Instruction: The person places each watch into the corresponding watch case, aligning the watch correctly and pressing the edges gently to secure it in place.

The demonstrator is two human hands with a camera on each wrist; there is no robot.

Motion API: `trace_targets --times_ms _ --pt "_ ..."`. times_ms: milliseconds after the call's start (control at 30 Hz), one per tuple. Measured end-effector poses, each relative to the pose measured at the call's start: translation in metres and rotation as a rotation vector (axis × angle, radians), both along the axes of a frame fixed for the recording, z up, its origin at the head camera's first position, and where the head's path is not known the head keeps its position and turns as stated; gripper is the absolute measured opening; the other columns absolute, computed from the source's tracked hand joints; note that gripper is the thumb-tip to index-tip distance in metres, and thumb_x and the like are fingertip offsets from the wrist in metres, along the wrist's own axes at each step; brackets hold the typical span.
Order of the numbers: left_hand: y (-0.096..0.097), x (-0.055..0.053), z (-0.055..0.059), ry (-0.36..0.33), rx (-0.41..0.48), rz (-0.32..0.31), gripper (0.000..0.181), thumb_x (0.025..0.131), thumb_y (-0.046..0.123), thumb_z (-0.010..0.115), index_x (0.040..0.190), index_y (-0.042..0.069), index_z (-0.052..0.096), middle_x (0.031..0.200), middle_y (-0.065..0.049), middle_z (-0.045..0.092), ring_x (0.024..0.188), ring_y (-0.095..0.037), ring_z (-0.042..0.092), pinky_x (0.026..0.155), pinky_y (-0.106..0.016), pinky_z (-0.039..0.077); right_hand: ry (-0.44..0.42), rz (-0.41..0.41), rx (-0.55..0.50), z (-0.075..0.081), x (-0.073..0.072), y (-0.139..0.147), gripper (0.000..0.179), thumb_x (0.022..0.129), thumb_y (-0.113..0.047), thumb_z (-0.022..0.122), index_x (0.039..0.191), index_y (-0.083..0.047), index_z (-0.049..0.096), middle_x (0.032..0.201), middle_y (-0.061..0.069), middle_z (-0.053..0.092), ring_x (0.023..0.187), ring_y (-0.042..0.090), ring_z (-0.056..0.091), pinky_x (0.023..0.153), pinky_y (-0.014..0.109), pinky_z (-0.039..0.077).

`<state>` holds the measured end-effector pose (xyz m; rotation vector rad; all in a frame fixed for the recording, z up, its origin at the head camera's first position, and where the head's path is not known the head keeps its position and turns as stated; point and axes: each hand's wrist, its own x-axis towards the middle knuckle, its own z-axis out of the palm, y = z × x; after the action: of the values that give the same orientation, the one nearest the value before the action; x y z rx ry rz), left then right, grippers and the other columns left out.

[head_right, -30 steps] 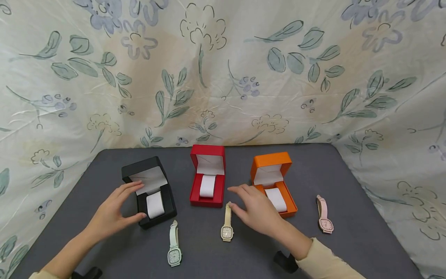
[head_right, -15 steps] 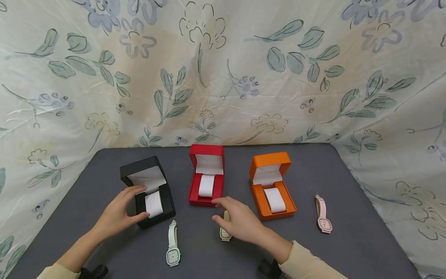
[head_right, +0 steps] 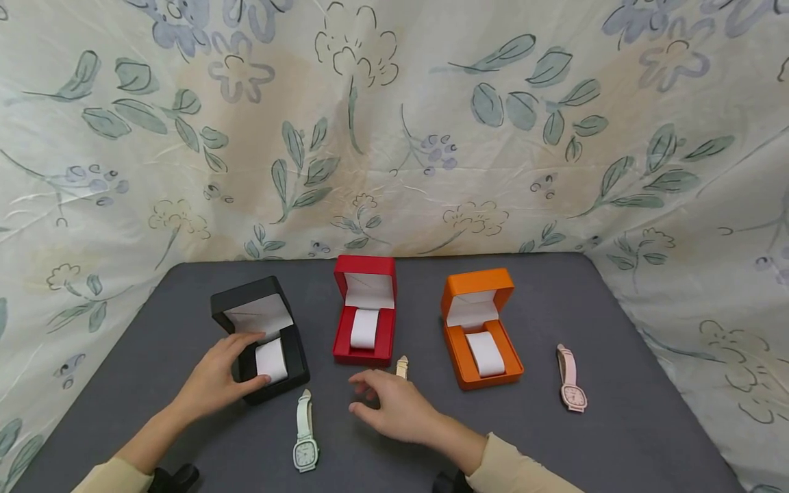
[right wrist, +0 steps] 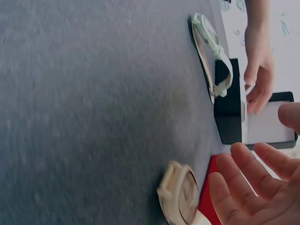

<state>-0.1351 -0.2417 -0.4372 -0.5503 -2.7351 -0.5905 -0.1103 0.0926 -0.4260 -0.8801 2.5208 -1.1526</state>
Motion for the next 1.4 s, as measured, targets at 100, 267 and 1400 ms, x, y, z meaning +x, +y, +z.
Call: trace_targets --times_ms 100,267,1400 --pt "0.0 0.0 -0.002 0.002 -0.01 0.014 0.071 0.065 0.041 0.08 0.124 0.01 0.054 0.116 -0.011 0.057 0.106 -0.031 0.053 0.086 -0.055 0.04 -0.036 0.02 -0.008 -0.002 0.003 -0.006 0.038 0.087 -0.031 0.062 0.119 -0.011 0.057 0.103 -0.002 0.064 0.087 0.007 0.059 0.073 0.022 0.05" --pt "-0.001 0.0 -0.005 0.014 -0.03 0.029 0.071 0.064 0.041 0.08 0.122 0.009 0.056 0.114 -0.01 0.058 0.101 -0.029 0.053 0.084 -0.053 0.041 -0.055 0.043 -0.012 -0.006 0.009 -0.016 0.036 0.086 -0.03 0.063 0.117 -0.012 0.059 0.1 -0.004 0.064 0.084 0.002 0.058 0.071 0.019 0.049" --pt "0.006 -0.001 0.003 -0.041 -0.162 0.063 0.065 0.065 0.043 0.078 0.118 0.01 0.062 0.113 -0.009 0.062 0.102 -0.031 0.05 0.082 -0.052 0.041 0.128 0.024 0.113 -0.02 0.035 -0.066 0.014 0.076 -0.023 0.071 0.088 -0.02 0.064 0.067 -0.018 0.054 0.063 -0.007 0.047 0.057 0.009 0.037"
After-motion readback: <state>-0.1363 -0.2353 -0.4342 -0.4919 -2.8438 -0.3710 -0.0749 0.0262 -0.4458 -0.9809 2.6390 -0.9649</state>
